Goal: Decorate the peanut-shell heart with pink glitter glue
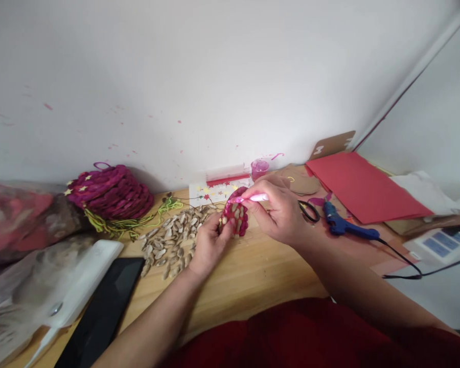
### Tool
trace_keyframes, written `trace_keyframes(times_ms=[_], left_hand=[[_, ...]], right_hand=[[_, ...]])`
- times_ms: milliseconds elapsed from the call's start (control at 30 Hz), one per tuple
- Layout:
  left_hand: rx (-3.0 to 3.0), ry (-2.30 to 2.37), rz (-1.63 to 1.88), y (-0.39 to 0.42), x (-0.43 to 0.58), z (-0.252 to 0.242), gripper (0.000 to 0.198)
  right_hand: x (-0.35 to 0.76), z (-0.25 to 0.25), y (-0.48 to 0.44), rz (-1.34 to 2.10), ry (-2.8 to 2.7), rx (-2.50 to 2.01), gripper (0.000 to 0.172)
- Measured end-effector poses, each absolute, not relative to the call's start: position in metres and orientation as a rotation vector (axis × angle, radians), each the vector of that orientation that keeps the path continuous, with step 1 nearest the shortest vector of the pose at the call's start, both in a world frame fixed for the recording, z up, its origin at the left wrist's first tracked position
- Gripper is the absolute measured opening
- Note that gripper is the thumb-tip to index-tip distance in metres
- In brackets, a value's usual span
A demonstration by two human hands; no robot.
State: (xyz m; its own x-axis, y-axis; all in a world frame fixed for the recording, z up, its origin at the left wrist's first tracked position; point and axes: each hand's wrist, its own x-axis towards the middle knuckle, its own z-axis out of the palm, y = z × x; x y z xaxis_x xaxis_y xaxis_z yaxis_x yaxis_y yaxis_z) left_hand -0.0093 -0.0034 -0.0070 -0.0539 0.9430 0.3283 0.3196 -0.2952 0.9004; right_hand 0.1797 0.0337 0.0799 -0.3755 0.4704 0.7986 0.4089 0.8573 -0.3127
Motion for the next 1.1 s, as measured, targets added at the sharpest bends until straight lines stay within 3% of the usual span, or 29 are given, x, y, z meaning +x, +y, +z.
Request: trace_keyframes(times_ms=[367, 700, 1100], left_hand=[[1.723, 1.375, 1.434, -0.003, -0.01, -0.003, 0.019], [1.676, 1.379, 1.512, 0.002, -0.013, -0.004, 0.018], [1.179, 1.178, 1.401, -0.003, -0.008, 0.001, 0.051]], right_hand=[[0.174, 0.085, 0.036, 0.014, -2.049, -0.625, 0.009], [0.168, 0.099, 0.05, 0.187, -2.108, -0.647, 0.009], [0.166, 0.065, 0.058, 0.384, -1.82, -0.616, 0.003]])
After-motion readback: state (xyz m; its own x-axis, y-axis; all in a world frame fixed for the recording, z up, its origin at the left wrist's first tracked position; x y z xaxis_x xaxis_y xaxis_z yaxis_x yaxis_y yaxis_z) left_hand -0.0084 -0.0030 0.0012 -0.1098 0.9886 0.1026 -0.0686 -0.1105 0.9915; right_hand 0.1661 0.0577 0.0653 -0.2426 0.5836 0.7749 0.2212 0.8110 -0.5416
